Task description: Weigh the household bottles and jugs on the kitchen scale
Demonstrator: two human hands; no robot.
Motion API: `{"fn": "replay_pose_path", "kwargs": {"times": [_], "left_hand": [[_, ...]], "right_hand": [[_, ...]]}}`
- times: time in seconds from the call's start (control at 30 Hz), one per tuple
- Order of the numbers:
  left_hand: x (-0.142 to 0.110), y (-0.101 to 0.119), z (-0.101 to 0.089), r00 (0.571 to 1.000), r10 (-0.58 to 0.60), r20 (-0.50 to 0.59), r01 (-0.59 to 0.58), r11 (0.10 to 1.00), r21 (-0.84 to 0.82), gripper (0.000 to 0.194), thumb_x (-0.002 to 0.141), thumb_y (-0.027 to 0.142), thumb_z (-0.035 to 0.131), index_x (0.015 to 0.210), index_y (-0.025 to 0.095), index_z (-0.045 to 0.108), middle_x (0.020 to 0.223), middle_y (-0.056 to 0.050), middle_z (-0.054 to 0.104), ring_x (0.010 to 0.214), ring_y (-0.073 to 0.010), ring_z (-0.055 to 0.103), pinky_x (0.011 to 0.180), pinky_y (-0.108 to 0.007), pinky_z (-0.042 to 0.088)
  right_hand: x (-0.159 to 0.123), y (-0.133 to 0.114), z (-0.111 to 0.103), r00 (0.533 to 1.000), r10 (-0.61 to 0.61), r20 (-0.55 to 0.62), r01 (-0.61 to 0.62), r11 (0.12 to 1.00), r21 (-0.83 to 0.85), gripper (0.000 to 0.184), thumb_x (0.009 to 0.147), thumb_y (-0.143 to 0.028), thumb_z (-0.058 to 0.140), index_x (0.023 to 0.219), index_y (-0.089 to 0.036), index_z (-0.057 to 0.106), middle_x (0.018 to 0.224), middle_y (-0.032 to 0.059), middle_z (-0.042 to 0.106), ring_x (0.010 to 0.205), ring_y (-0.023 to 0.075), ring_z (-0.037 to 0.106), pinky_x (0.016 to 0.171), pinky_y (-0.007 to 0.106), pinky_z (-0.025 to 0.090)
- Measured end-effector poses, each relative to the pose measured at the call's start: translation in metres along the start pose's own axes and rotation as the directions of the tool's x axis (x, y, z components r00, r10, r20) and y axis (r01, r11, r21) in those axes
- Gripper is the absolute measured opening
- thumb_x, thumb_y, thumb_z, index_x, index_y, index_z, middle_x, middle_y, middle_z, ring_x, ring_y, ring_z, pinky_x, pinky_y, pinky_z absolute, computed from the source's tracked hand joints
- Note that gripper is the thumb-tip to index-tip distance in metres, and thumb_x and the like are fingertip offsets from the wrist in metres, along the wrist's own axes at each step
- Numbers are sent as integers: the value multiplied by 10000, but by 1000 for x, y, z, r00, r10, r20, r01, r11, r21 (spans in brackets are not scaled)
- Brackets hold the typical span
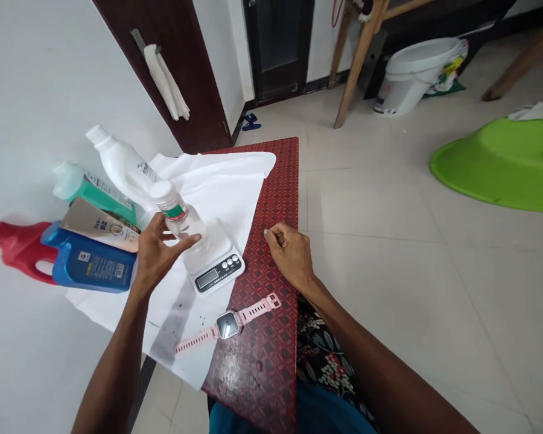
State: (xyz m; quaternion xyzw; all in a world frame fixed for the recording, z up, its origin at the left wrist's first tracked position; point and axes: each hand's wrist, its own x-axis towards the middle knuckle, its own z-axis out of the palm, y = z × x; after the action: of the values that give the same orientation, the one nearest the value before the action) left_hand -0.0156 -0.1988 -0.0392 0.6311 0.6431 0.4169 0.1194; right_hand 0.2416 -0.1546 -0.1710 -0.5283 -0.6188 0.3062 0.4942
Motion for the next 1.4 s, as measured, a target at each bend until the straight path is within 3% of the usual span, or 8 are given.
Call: {"fn": "replay_pose_path", "kwargs": {"times": [0.27, 0.37, 0.53, 0.7, 0.83, 1.0, 1.2, 1.4], "left_hand": [[-8, -20, 3, 999, 0, 55, 6, 993, -117, 699, 698, 573, 932, 1239, 224, 661, 1241, -98, 753, 1049, -279, 755, 878, -408, 628], [-8, -43, 0, 997, -51, -49, 34, 956, -291, 727, 828, 780, 722, 1286, 218, 661, 1283, -127, 733, 1073, -272, 742, 870, -399, 623], [-9, -99, 11, 905, -393, -162, 284, 843, -458, 799, 820, 910, 586, 994, 141, 718, 864, -111, 741, 674, -166, 685, 606, -281, 538], [-11, -129, 23, 867, -453, -206, 308, 814, -492, 669, 852, 808, 657, 859, 141, 700, 705, -69, 691, 545, -104, 588, 519, -229, 429], [-8, -136, 23, 867, -464, -180, 331, 807, -488, 598, 894, 744, 668, 877, 147, 709, 726, -71, 710, 548, -109, 605, 502, -228, 426], [-10, -144, 24, 884, -427, -188, 311, 839, -446, 603, 899, 761, 651, 890, 161, 709, 746, -71, 714, 584, -124, 632, 520, -233, 465], [-10, -146, 24, 885, -424, -191, 314, 848, -427, 639, 894, 803, 612, 937, 171, 689, 796, -69, 708, 604, -129, 640, 524, -241, 481], [-15, -115, 18, 901, -174, -398, 62, 959, -278, 621, 899, 769, 637, 1133, 195, 667, 1019, -87, 724, 840, -182, 701, 693, -302, 552]], "right_hand": [[-1, -3, 0, 999, 29, -13, -30, 999, -21, 323, 940, -448, 540, 679, -261, 504, 581, -23, 535, 559, 167, 496, 661, 330, 386], [-2, -5, 0, 999, 33, -18, -34, 998, -44, 331, 940, -456, 544, 677, -260, 502, 579, -25, 531, 557, 165, 493, 671, 330, 393], [-4, -7, 1, 998, 53, -22, -55, 996, -69, 350, 943, -482, 548, 679, -257, 501, 579, -27, 535, 552, 160, 492, 665, 325, 398], [3, -10, -4, 991, 126, 54, -119, 986, -116, 330, 917, -472, 589, 675, -251, 549, 549, -21, 573, 545, 172, 537, 678, 334, 421], [23, -25, 0, 974, 164, 159, -152, 985, -86, 346, 932, -482, 606, 679, -249, 568, 547, -7, 616, 524, 181, 573, 645, 333, 448], [64, -37, 42, 998, 66, 19, -67, 997, 30, 330, 972, -453, 562, 711, -252, 552, 636, 7, 660, 538, 172, 591, 605, 318, 460], [94, -8, 88, 997, 62, -48, -62, 998, -3, 323, 967, -335, 549, 662, -268, 468, 618, -1, 609, 595, 182, 586, 640, 315, 452], [96, 6, 91, 999, 28, -39, -32, 995, -95, 316, 970, -320, 545, 671, -275, 454, 620, 2, 591, 621, 196, 558, 693, 332, 432]]}}
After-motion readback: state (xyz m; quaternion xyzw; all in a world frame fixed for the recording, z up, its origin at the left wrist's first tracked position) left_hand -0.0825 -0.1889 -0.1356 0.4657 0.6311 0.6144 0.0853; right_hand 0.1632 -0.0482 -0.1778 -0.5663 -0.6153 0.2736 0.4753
